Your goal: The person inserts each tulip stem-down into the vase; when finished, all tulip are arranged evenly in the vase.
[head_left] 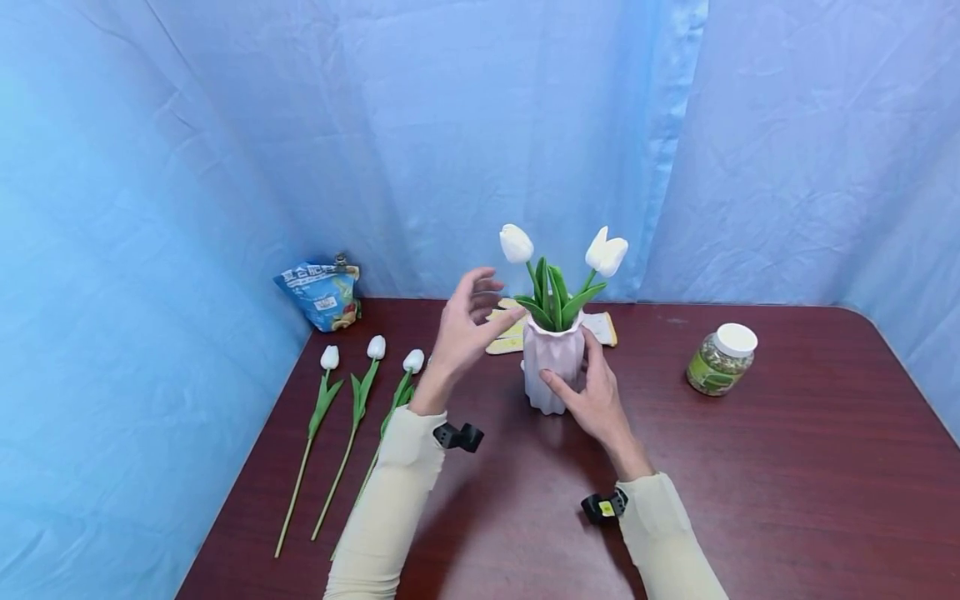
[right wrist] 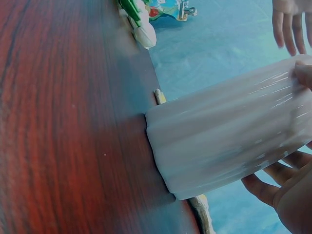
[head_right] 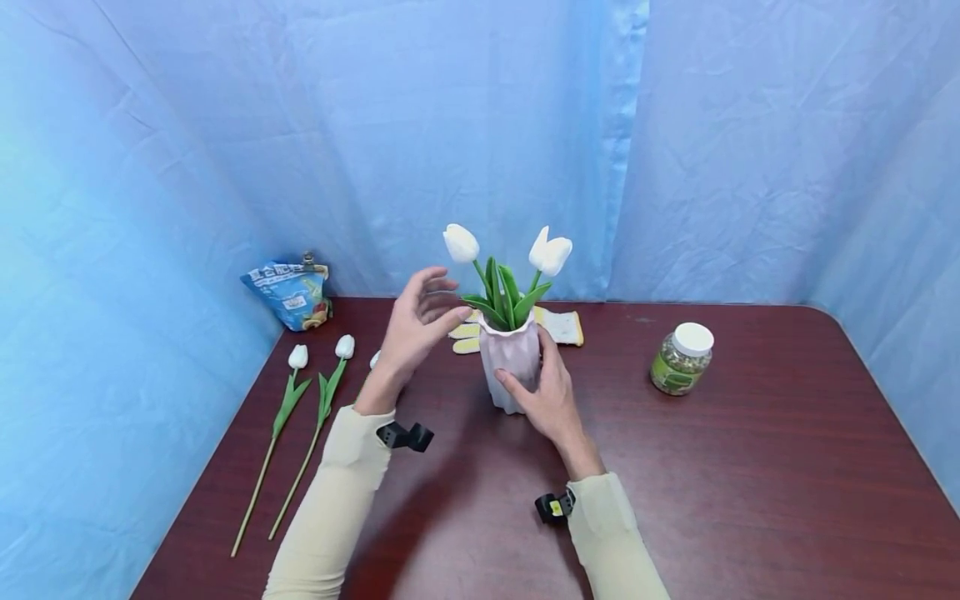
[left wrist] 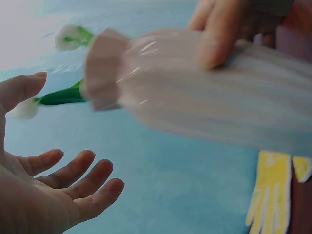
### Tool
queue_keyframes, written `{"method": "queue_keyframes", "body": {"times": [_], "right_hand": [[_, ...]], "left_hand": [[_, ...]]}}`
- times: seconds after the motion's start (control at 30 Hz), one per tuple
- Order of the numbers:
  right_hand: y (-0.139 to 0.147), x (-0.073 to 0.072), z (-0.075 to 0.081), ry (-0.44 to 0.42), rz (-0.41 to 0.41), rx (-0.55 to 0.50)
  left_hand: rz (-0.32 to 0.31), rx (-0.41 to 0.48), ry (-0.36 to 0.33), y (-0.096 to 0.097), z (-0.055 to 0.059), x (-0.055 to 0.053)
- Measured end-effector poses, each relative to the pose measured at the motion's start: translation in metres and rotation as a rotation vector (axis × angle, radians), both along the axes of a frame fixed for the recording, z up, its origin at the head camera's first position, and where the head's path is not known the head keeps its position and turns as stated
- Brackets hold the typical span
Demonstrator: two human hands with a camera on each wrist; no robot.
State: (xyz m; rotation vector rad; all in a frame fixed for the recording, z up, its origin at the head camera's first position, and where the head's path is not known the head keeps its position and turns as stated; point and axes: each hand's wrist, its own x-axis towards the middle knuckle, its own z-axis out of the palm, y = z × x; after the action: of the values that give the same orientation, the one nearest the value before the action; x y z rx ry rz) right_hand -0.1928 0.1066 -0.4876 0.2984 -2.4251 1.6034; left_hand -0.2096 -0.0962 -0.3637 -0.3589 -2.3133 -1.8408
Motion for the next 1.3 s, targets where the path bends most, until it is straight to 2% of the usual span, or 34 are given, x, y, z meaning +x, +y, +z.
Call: {"method": "queue_keyframes", "body": {"times": [0.13, 0.27, 0.37, 0.5, 0.6, 0.73, 0.97, 1.13, 1.3], "right_hand": [[0.0, 0.001, 0.0, -0.008, -0.001, 0.004], [0.0, 0.0, 0.0, -0.005, -0.001, 0.01], [0.0, 0.0, -0.001, -0.005, 0.004, 0.009], [0.0, -0.001, -0.001, -0.008, 0.003, 0.008], [0.0, -0.001, -0.001, -0.006, 0.0, 0.006], [0.0, 0.0, -0.001, 0.003, 0.002, -0.006], [-0.001, 0.0, 0.001, 0.005, 0.014, -0.005], [-0.001, -0.001, 0.001, -0.003, 0.011, -0.003], [0.0, -0.001, 0.001, -0.008, 0.009, 0.002]], "left_hand": [[0.02, 0.077, 0.03, -0.019, 0.011, 0.004], [0.054, 0.104, 0.037, -0.042, 0.018, 0.01], [0.083, 0.096, 0.016, -0.06, 0.018, 0.015], [0.115, 0.082, -0.036, -0.081, 0.012, 0.022], [0.138, 0.065, -0.079, -0.094, 0.003, 0.027], [0.16, -0.009, -0.149, -0.106, -0.012, 0.034], [0.171, -0.141, -0.289, -0.123, -0.046, 0.05], [0.163, -0.196, -0.385, -0.129, -0.064, 0.065], [0.149, -0.253, -0.444, -0.128, -0.081, 0.079]]}}
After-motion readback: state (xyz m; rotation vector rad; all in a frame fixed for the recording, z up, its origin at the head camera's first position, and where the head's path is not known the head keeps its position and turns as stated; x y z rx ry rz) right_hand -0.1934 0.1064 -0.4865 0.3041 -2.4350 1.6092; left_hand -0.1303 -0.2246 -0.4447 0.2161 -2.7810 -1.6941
